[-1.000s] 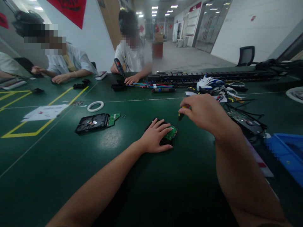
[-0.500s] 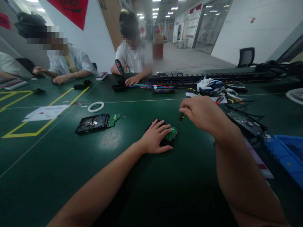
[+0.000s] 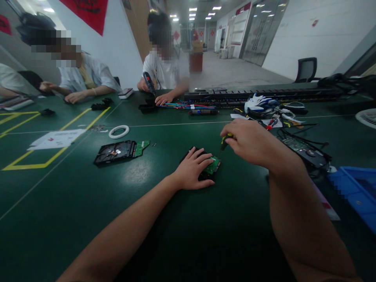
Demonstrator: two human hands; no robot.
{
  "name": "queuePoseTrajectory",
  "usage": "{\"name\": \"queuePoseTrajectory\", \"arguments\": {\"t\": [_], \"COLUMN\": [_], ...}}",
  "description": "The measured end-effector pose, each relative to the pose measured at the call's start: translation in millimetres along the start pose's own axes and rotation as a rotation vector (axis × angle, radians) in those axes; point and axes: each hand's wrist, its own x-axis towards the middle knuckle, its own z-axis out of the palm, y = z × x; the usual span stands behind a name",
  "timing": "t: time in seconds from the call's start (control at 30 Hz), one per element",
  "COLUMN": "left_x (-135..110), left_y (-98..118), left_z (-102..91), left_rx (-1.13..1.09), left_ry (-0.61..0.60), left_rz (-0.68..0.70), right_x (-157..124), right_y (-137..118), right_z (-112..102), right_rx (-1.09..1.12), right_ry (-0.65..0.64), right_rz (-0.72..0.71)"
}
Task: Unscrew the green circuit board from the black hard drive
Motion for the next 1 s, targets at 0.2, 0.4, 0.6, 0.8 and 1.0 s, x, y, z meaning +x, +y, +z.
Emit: {"name": "queuePoseTrajectory", "arguments": {"t": [0.2,0.4,0.6,0.8,1.0], "left_x": [0,0,-1,0,0], "left_y": [1,-1,-1,-1,0], "left_z": [-0.8,1.4,-0.5,0.1,0.3], "left_rx": [-0.003,0.004,0.009,0.005,-0.004], "left_ry": [0.002,0.001,-0.004,-0.005,0.003], "left_rz": [0.001,0.003,0.002,0.003,0.003], "right_x": [0,-2,-2,-2,-1], "right_y": [-2,-2,-3,-10,-12], "right_z": [-1,-3,-5,-9,-10], "right_rx": [0.012,0.022,-0.064,-0.156,-0.168], "right_ry": [-0.003,-0.008,-0.047,-0.077,-0.048], "right_rz": [0.006,-0.013,0.064,0.216,0.202]}}
